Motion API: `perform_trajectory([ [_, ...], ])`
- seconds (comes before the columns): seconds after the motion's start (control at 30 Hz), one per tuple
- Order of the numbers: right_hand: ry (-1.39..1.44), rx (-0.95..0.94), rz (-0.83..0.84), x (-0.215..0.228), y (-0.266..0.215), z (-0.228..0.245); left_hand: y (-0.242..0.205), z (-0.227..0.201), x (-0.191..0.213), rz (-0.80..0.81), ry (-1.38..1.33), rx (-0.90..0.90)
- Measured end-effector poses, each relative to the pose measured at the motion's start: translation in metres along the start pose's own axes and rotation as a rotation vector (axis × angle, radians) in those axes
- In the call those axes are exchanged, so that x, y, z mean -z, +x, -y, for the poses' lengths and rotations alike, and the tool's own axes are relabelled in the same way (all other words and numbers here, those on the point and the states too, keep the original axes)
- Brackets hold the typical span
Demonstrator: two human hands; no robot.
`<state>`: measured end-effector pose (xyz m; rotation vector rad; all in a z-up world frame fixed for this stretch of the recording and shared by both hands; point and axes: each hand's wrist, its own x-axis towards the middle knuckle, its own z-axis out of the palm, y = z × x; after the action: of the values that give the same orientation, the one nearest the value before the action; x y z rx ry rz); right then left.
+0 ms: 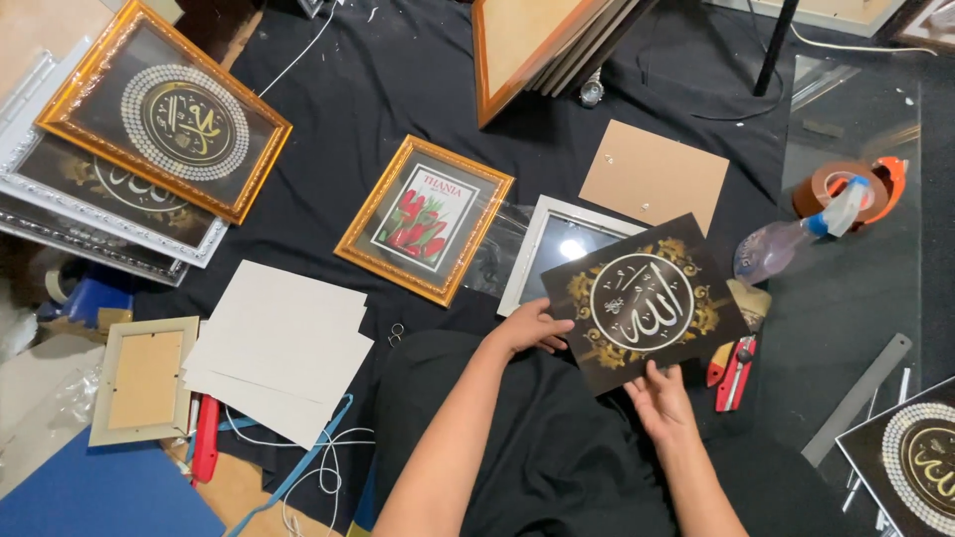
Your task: A person is assembling a picture frame by cleaning the glass, inserting a print, and attaching the backing.
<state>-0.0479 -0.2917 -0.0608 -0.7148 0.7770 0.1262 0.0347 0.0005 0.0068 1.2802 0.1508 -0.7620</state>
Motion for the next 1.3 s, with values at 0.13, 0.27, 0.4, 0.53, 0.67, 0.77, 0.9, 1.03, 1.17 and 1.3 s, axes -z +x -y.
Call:
perform_trajectory([
  [0.13, -0.035, -0.049, 0.034, -0.03, -0.026, -0.002, 0.036, 0.037, 0.019, -0.027, -0.028, -0.073],
  [0.27, -0.164, -0.05, 0.007, -0.04, -0.035, 0.002, 0.045, 0.047, 0.024, -0.073, -0.014, -0.101],
  [0.4, -0.197, -0.022, 0.008, -0.04, -0.035, 0.004, 0.049, 0.049, 0.025, -0.091, 0.011, -0.118],
  [0.53, -0.188, -0.001, 0.013, -0.028, -0.022, 0.008, 0.04, 0.042, 0.021, -0.112, 0.016, -0.109],
  [0.67, -0.158, 0.051, -0.007, -0.025, -0.02, 0.023, 0.038, 0.038, 0.02, -0.137, 0.028, -0.145],
  [0.77, -0.142, 0.077, -0.017, -0.023, -0.019, 0.028, 0.041, 0.038, 0.022, -0.15, 0.058, -0.155],
  [0.9, -0.123, 0.074, -0.016, -0.02, -0.018, 0.025, 0.037, 0.03, 0.021, -0.189, 0.102, -0.17],
  [1.03, -0.111, 0.06, -0.014, -0.021, -0.018, 0.024, 0.041, 0.034, 0.023, -0.209, 0.127, -0.173],
  [1.17, -0.102, 0.063, -0.003, -0.021, -0.018, 0.023, 0.044, 0.037, 0.024, -0.207, 0.137, -0.184],
  [1.3, -0.076, 0.062, 0.0, -0.021, -0.02, 0.023, 0.05, 0.047, 0.029, -0.195, 0.074, -0.168],
])
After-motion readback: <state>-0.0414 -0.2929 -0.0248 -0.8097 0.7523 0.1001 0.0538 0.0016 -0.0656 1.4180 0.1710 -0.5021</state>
